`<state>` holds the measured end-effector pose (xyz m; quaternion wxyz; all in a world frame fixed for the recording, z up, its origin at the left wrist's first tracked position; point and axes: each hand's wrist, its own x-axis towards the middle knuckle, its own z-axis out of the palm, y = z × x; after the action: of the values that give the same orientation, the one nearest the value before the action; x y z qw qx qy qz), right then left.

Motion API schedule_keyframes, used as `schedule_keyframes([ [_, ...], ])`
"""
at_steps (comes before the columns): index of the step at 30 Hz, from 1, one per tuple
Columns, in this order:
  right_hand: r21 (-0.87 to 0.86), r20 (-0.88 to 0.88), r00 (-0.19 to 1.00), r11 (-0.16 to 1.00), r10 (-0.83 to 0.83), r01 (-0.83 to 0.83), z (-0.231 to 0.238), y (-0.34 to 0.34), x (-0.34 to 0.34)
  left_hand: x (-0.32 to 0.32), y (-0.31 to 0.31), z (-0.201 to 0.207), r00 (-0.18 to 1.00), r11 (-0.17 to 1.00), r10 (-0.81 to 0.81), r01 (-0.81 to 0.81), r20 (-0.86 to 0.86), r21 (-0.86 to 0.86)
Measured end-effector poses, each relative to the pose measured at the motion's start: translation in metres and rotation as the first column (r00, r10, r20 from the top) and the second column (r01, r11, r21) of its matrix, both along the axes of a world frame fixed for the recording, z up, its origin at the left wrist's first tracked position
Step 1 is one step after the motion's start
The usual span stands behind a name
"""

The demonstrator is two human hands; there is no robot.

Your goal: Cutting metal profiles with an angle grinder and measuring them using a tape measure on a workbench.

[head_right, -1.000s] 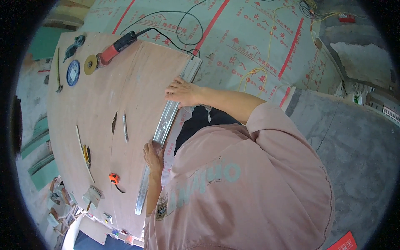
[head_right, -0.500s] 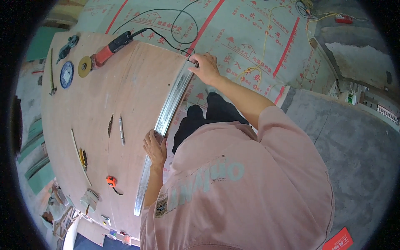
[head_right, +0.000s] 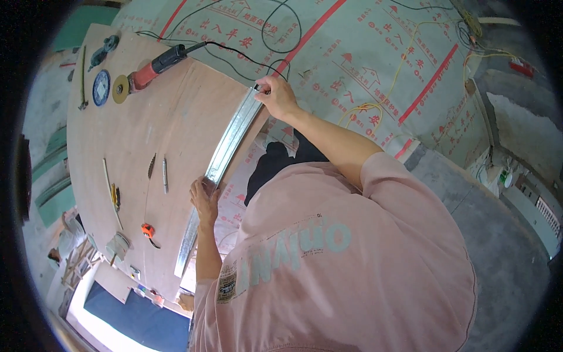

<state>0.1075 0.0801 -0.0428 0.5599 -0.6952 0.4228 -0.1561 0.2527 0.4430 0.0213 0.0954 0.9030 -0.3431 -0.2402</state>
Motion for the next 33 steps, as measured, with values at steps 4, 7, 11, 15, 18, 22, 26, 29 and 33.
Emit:
schedule_keyframes([
  [4, 0.054, 0.007, 1.000, 0.998, 0.026, -0.026, 0.010, -0.002, 0.000, 0.002, 0.001, 0.002, 0.997, 0.999, 0.046, -0.048, -0.065, -0.024],
  [7, 0.110, 0.000, 1.000, 0.994, 0.024, -0.023, 0.014, -0.005, -0.001, 0.003, -0.003, 0.004, 0.992, 0.997, 0.075, -0.078, -0.098, -0.021],
  [11, 0.109, -0.013, 0.998, 0.993, 0.054, -0.052, 0.009, -0.006, 0.001, 0.007, -0.004, -0.001, 0.988, 0.995, 0.097, -0.097, -0.118, 0.008],
  [15, 0.088, -0.046, 0.997, 0.994, 0.061, -0.057, 0.012, -0.009, 0.002, 0.012, -0.001, -0.005, 0.982, 0.994, 0.104, -0.109, -0.155, -0.026],
  [18, 0.119, -0.074, 0.995, 0.992, 0.061, -0.052, 0.013, -0.007, 0.001, 0.010, -0.006, 0.002, 0.979, 0.993, 0.112, -0.115, -0.168, -0.005],
  [22, 0.120, -0.090, 0.993, 0.991, 0.074, -0.063, 0.019, -0.011, 0.003, 0.012, -0.004, -0.001, 0.987, 0.996, 0.081, -0.085, -0.139, -0.022],
  [26, 0.117, -0.126, 0.986, 0.989, 0.106, -0.092, 0.024, -0.013, 0.005, 0.014, 0.000, -0.003, 0.984, 0.995, 0.078, -0.087, -0.159, -0.050],
  [29, 0.060, -0.155, 0.983, 0.994, 0.102, -0.093, 0.025, -0.015, 0.005, 0.013, 0.007, -0.005, 0.987, 0.994, 0.060, -0.072, -0.150, -0.078],
  [33, -0.104, -0.215, 0.977, 0.994, -0.009, -0.014, 0.029, -0.051, 0.013, 0.013, 0.013, -0.009, 0.995, 0.994, -0.007, -0.004, -0.098, -0.110],
])
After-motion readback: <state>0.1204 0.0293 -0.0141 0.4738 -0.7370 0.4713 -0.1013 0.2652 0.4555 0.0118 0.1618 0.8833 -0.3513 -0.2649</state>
